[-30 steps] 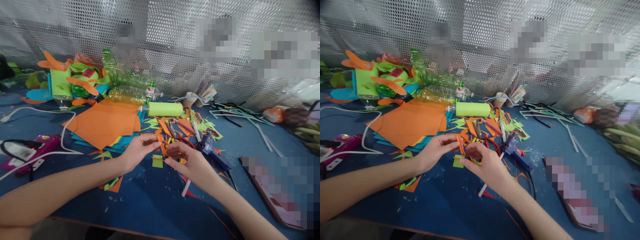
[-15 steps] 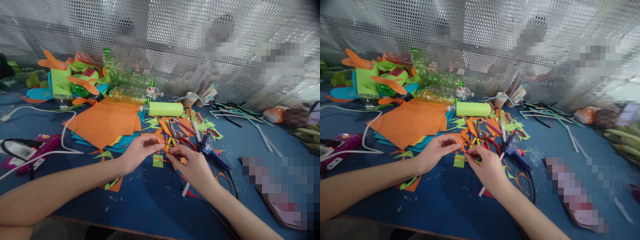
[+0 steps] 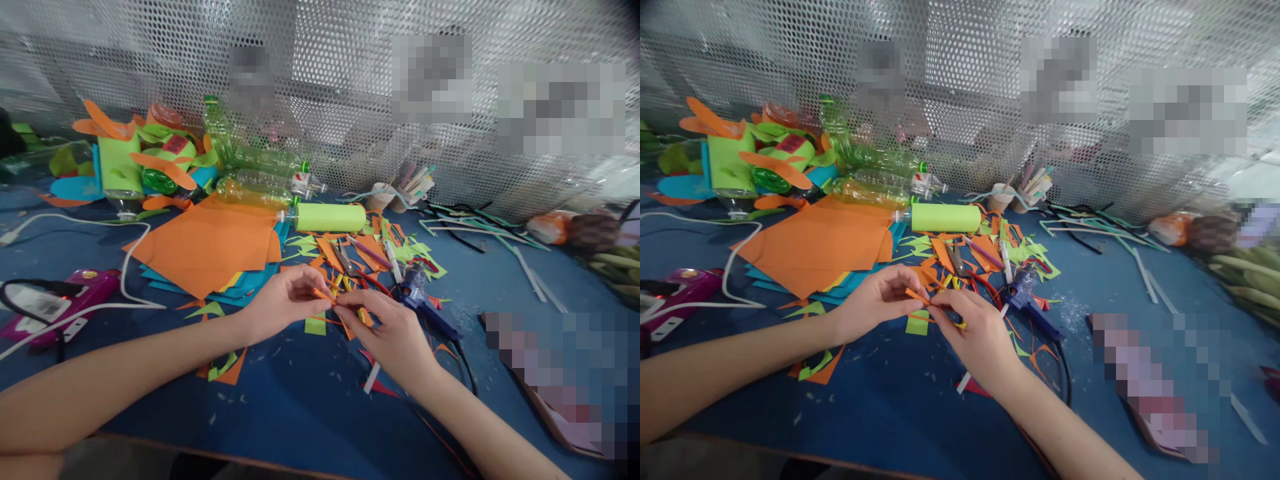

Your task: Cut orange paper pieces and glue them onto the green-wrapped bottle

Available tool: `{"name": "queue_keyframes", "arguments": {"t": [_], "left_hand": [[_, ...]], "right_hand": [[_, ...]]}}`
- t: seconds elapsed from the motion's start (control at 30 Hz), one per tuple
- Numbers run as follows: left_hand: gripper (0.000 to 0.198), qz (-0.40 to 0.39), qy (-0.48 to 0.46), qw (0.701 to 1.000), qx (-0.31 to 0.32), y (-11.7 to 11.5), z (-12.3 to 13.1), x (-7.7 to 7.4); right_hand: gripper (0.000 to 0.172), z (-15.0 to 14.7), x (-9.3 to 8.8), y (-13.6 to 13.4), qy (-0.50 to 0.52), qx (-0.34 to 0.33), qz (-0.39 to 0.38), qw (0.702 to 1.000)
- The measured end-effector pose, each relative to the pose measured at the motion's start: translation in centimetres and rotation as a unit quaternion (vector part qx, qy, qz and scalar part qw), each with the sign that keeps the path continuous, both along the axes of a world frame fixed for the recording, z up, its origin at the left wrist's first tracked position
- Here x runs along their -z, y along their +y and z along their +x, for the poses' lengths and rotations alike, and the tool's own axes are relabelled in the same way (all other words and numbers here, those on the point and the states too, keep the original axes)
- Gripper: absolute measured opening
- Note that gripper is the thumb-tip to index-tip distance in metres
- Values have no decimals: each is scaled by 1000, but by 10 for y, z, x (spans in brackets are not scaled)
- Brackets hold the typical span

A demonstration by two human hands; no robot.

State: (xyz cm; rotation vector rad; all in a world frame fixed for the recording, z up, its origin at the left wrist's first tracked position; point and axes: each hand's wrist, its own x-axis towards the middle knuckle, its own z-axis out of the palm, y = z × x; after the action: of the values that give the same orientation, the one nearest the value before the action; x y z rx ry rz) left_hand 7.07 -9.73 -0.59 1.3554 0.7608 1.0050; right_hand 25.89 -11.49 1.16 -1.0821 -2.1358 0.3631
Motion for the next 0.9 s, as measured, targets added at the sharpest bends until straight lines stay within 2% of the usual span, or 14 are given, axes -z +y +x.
{"name": "queue_keyframes", "arguments": {"t": [0.17,0.43,0.63,0.9], "left_hand": [[10,60,68,996,2,2,-3,2],[5,194,146,970,-23,1,-7,-1],[7,181,145,971,-53,3,-6,-3],[7,158,134,978,-33,0,-6,-5]], "right_hand": [[10,2,-2,3,-63,-35,89,993],[15,6,4,6,-77,-68,111,989],[13,6,1,7,-97,-47,145,984],[11,4,6,7,-60,-62,77,993]]}}
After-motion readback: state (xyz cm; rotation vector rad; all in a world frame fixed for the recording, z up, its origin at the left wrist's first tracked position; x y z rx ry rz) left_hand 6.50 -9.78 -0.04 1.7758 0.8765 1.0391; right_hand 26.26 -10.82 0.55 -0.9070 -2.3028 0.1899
